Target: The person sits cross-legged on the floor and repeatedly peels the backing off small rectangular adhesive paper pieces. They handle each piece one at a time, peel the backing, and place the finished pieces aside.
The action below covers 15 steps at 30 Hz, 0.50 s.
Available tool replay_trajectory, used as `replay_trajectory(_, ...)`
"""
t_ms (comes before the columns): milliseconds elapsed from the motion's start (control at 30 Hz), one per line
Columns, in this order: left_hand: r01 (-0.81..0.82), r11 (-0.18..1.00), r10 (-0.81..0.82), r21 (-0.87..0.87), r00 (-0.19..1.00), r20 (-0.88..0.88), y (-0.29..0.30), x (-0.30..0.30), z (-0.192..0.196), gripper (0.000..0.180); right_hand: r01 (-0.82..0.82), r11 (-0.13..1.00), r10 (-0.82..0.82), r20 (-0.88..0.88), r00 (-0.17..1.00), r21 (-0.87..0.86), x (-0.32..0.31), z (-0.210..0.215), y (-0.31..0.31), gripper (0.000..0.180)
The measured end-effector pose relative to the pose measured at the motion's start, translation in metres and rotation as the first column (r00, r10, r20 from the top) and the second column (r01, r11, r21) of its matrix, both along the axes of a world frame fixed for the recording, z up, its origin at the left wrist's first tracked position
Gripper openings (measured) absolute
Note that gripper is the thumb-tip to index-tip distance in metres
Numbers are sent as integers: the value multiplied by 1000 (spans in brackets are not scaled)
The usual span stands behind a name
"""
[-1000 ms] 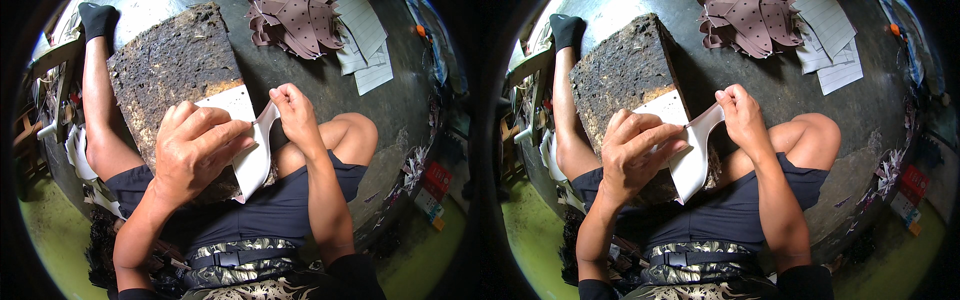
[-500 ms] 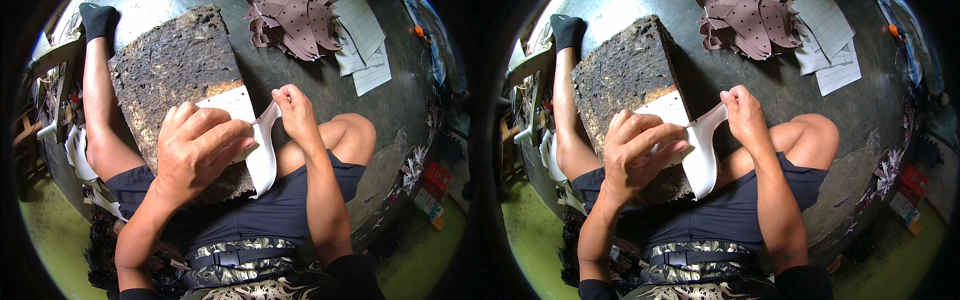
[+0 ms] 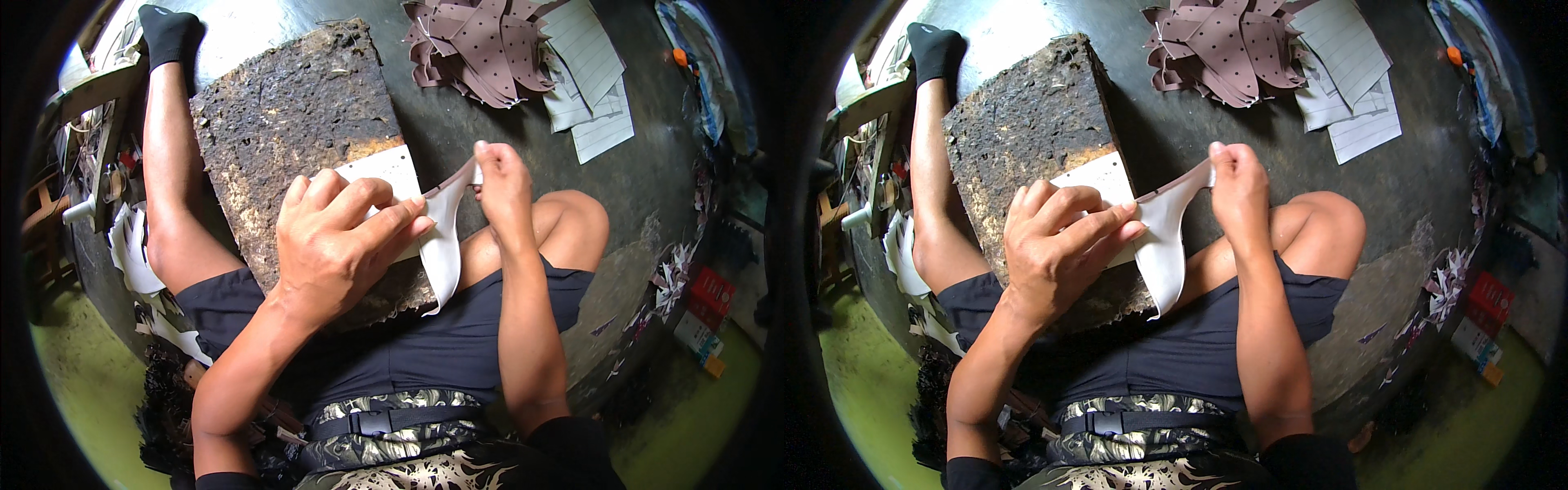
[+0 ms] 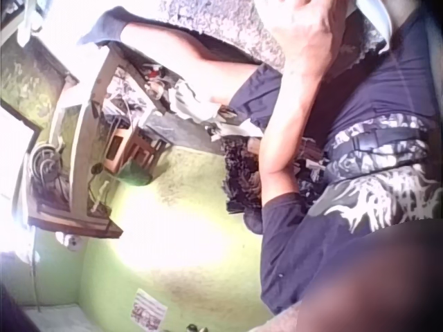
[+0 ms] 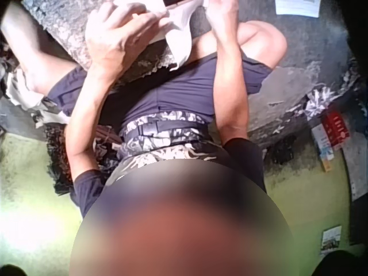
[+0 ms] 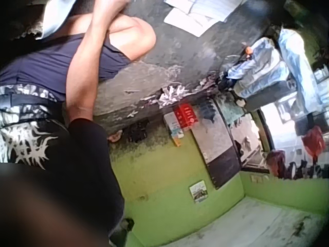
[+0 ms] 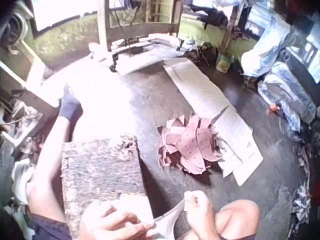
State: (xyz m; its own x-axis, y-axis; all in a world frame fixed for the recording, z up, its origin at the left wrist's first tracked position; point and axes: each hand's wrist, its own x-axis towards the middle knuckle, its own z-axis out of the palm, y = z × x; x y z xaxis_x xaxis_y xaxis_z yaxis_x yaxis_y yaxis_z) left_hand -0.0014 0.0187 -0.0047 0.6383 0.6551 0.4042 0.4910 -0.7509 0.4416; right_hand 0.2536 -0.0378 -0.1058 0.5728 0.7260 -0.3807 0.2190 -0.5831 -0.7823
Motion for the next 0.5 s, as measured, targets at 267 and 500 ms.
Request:
replay_trajectory(267,-52,998,53,-19,998,19,-4,4,-2,20,228,905,-163,-202,966,358,23,61,-16,29)
replay_trajectory(500,-87,996,87,25,996,25,-8,6,-2,20,503,823,22,-900,436,264,30,104,-38,53)
